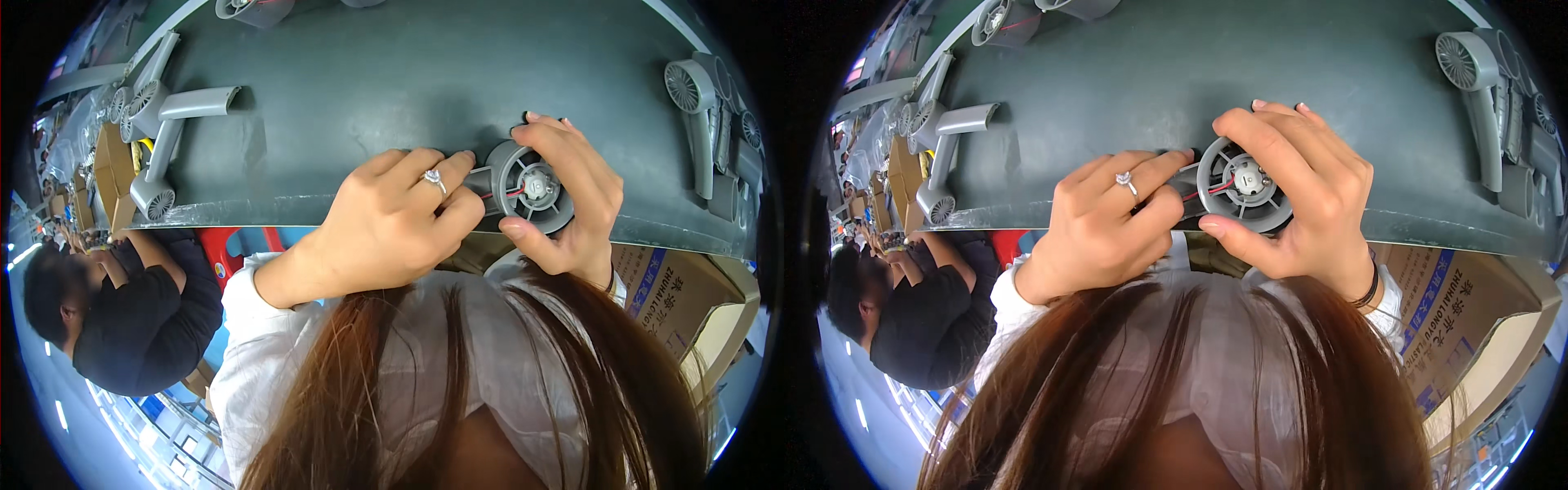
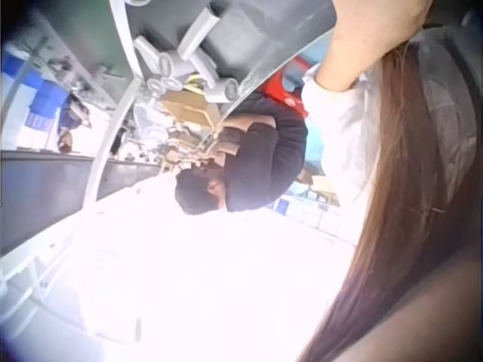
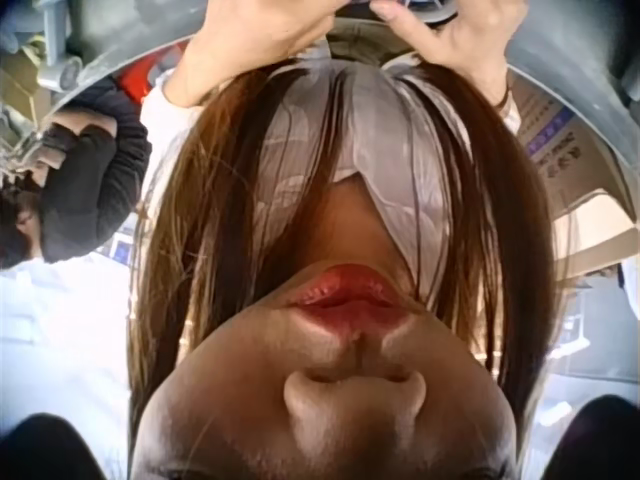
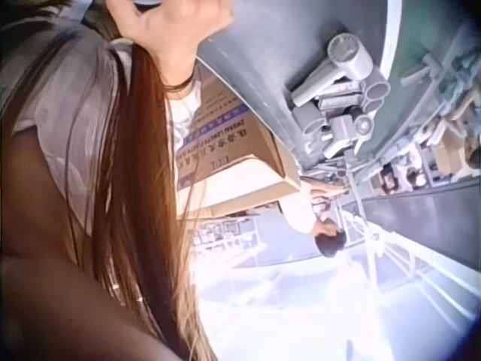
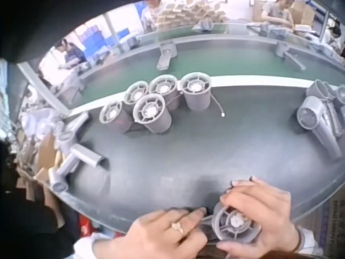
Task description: The person assembles handheld fans by hand, threading wires through plastic housings, fitting the motor units into the fan casings, and placing the assembled units onto the conveyor belt.
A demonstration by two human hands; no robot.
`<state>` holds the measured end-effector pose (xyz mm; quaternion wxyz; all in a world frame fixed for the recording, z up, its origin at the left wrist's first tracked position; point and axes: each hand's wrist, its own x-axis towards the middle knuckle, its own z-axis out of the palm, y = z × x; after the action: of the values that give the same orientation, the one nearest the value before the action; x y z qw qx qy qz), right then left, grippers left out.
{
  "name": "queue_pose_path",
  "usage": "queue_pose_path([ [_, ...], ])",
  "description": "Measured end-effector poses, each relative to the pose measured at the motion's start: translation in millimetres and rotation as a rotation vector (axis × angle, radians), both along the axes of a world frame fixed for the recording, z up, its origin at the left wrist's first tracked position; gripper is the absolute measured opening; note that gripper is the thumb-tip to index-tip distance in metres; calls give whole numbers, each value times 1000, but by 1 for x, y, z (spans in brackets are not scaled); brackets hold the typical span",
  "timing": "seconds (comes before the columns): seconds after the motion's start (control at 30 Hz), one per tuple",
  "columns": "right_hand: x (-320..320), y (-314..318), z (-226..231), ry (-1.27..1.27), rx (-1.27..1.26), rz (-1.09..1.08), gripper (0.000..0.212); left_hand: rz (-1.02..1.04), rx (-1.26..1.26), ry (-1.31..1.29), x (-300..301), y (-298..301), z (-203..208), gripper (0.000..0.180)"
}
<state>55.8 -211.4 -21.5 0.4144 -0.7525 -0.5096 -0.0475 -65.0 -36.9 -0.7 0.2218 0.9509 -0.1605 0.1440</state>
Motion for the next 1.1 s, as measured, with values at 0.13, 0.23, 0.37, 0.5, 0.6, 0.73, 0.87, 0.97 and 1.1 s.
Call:
queue_pose_path([
  [0.13, 0, 3, -4, -12, 65, -3, 51, -1, 32, 19, -3, 3, 2, 20],
  [0.23, 1, 2, -6, -32, 82, -7, 52, -22, 24, 16, -2, 5, 3, 20],
  [0.37, 3, -1, -7, -46, 87, -2, 55, -5, 37, 63, -4, 11, 5, 19],
  [0.5, 1, -1, -5, -63, 49, 5, 59, -33, 51, 47, -5, 8, 6, 20],
  [0.6, 0, -1, -6, -64, 50, 4, 64, -27, 25, 63, -2, 8, 10, 20],
  [0.73, 2, 0, -9, -50, 56, 3, 68, 47, -2, 93, -1, 6, 12, 22],
  [0.87, -2, -1, -4, -60, 74, -9, 65, 39, -48, 3, -4, 0, 3, 24],
  [0.97, 0, -2, -6, -58, 57, -22, 61, -26, -94, 8, 2, 3, 2, 24],
  [1.1, -3, -1, -7, -42, 50, -39, 59, -1, -82, -33, 1, 5, -4, 25],
])
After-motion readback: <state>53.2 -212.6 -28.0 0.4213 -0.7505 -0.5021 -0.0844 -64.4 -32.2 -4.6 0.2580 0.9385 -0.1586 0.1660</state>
